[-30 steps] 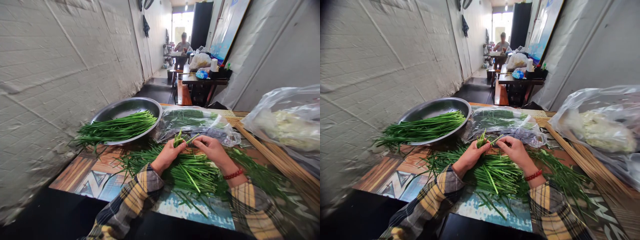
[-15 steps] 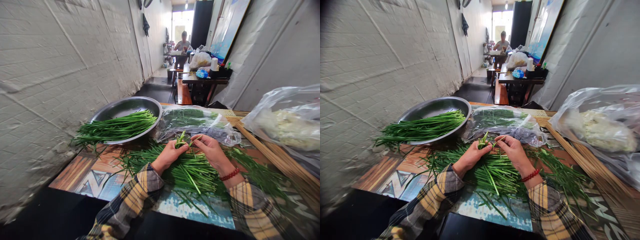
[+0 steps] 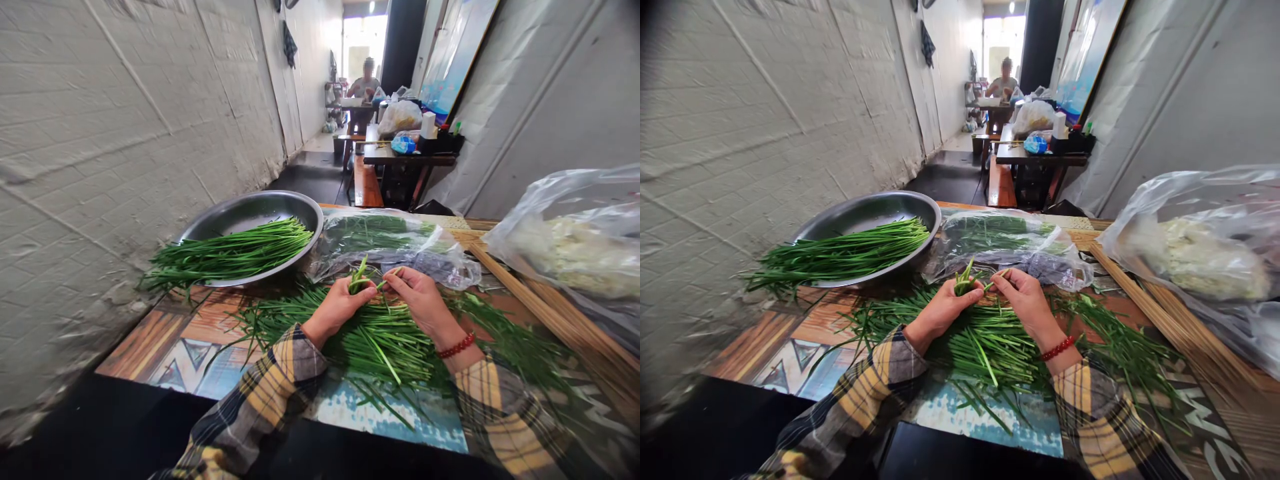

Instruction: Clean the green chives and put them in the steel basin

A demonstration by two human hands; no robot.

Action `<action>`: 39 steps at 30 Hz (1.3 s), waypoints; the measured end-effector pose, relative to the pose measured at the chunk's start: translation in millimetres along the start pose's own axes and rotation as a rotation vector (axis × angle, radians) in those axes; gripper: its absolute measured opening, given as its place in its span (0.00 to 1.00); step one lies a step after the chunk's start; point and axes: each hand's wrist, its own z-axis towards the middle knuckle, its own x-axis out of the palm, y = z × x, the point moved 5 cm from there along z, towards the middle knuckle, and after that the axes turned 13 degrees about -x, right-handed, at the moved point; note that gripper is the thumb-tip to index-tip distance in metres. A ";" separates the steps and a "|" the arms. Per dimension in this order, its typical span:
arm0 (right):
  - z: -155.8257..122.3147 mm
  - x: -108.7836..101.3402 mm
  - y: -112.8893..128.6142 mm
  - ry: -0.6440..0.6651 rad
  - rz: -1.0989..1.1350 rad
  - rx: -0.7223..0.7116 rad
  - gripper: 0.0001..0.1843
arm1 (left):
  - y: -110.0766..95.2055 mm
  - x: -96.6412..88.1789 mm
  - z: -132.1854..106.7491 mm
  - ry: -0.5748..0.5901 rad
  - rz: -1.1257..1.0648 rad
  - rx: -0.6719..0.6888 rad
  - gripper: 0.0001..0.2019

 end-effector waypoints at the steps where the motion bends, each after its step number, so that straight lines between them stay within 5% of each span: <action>1: 0.0 0.1 0.4 0.001 -0.006 -0.001 0.17 | 0.2 0.1 -0.2 0.000 -0.013 -0.005 0.16; 28: 0.8 5.1 6.5 0.093 -0.118 -0.103 0.17 | -0.3 -0.3 1.5 -0.031 0.015 0.026 0.13; 39: -1.1 6.5 10.2 0.034 -0.270 -0.198 0.16 | 0.6 7.1 0.8 0.106 0.046 0.037 0.15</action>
